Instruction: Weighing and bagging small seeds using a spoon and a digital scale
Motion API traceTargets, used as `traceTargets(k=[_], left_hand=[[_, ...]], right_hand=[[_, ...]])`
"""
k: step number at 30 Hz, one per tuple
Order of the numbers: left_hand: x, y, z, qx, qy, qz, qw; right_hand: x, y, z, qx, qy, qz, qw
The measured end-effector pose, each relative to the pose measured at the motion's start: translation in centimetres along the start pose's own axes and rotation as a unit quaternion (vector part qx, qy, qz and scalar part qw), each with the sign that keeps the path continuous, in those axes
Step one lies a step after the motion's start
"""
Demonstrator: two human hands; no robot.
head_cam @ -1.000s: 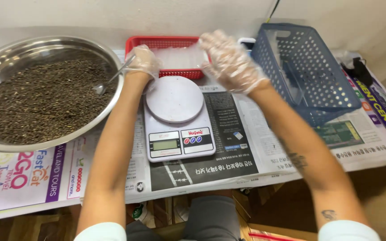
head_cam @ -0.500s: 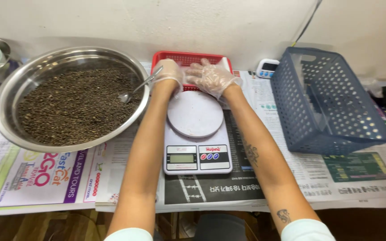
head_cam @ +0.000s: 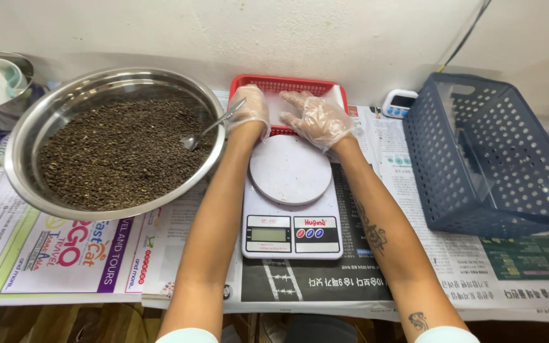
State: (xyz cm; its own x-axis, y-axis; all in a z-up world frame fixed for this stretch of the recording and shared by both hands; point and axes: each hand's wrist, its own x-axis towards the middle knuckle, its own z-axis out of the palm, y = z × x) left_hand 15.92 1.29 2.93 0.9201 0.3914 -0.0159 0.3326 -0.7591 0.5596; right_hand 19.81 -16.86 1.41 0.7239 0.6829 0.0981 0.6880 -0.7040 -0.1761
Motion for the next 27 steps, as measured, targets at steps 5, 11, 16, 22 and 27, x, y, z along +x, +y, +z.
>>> traceTargets(k=[5,11,16,22,27], left_hand=[[3.0,-1.9,3.7,-0.04,0.071,0.023,0.996],[-1.0,-0.3,1.8,-0.074,0.129,0.044,0.988],[-0.9,-1.0,3.4,-0.202,0.175,0.084,0.96],[0.5,-1.8,3.6,-0.225,0.203,0.048,0.952],[-0.3,-1.9,3.2,-0.249,0.248,0.081,0.933]], right_hand=[[-0.1,0.4,0.7,0.025,0.039,0.006,0.999],[-0.6,-0.3,0.3,0.028,0.07,0.009,0.997],[-1.1,-0.5,0.6,0.038,0.119,0.029,0.992],[-0.8,0.3,1.8,0.057,0.165,0.031,0.984],[-0.8,0.9,2.3,0.067,0.202,0.015,0.977]])
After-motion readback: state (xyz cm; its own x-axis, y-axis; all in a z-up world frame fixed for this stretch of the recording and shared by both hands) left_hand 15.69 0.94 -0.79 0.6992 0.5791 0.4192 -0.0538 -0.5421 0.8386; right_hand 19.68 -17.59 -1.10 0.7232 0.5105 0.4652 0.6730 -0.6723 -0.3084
